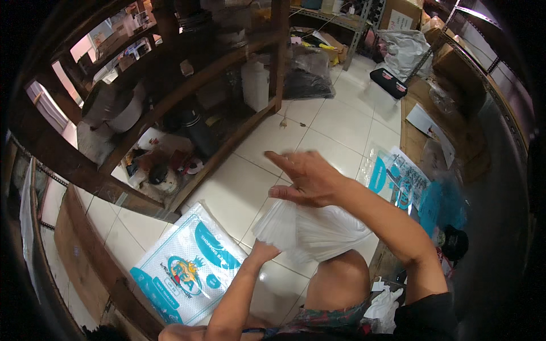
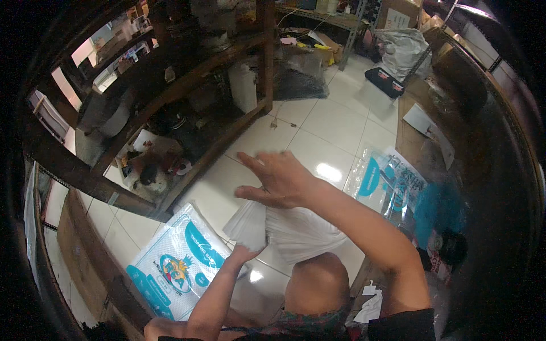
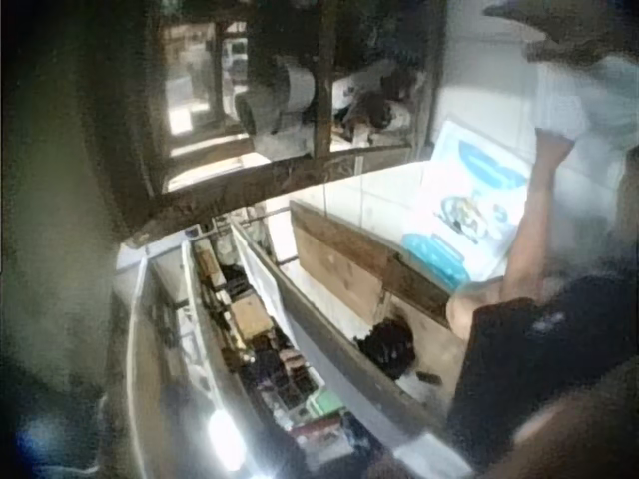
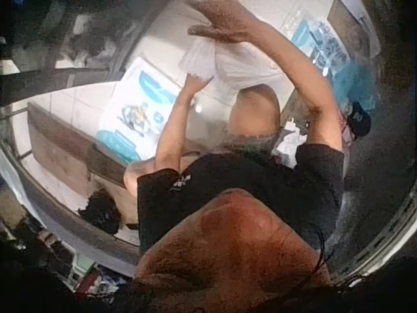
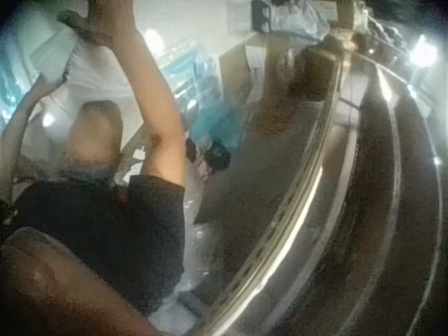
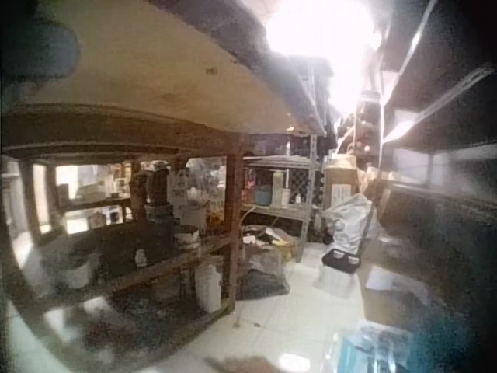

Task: The person sits on the floor and folds a stack of white plastic shopping bags. They smooth each bag, fold it into a smaller rectangle, and place it into a clear bubble mailer. The person then seals the mailer and places it on the floor.

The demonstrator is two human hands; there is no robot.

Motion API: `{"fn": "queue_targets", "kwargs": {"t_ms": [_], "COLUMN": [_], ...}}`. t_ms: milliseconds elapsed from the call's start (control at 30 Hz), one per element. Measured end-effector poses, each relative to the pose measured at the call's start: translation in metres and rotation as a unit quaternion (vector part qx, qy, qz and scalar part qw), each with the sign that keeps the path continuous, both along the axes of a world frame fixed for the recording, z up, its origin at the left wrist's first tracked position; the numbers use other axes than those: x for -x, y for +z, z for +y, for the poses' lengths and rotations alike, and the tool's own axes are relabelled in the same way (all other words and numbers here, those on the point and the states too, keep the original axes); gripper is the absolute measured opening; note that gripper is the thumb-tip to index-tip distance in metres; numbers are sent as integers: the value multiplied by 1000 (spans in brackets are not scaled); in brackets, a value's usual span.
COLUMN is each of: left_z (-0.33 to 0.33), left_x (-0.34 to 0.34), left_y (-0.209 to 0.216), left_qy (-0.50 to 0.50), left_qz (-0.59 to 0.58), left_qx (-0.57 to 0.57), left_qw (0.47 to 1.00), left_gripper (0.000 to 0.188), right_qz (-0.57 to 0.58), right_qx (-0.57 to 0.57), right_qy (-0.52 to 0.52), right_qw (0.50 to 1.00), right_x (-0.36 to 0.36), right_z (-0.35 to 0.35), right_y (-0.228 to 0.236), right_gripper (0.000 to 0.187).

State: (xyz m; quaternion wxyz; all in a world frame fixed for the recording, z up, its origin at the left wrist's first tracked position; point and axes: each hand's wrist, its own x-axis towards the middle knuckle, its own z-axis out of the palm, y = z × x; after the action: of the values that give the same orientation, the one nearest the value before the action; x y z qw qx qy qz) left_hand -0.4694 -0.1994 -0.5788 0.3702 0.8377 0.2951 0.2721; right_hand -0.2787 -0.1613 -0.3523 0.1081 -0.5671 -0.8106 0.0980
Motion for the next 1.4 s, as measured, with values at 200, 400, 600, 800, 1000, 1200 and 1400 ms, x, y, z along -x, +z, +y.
{"fn": "queue_targets", "kwargs": {"t_ms": [200,400,600,800,1000,1200,1400], "left_z": [-1,6,11,12,14,7,11], "left_x": [-2,-1,11,-9,-15,-17,-13], "left_y": [-19,-14,-31,-19,-15,-3,2], "left_qy": [1,32,23,54,42,33,29], "left_qz": [30,-9,13,-65,-58,-63,-33], "left_qx": [24,10,-7,-93,-112,71,106], "left_qw": [999,999,1000,992,991,995,993], "left_gripper": [24,29,37,39,48,67,62], "right_qz": [-85,40,106,-42,-98,-127,-28], "right_qx": [82,-96,-111,-8,11,-4,64], "right_qy": [-58,-95,-118,-106,-67,-19,-6], "right_qw": [991,990,981,993,993,992,998], "right_x": [-19,-47,-61,-58,-41,-33,-14], "right_z": [-5,-32,-68,-99,-102,-82,-30], "right_y": [-6,33,40,14,2,-9,-1], "right_gripper": [79,77,84,94,105,101,93]}}
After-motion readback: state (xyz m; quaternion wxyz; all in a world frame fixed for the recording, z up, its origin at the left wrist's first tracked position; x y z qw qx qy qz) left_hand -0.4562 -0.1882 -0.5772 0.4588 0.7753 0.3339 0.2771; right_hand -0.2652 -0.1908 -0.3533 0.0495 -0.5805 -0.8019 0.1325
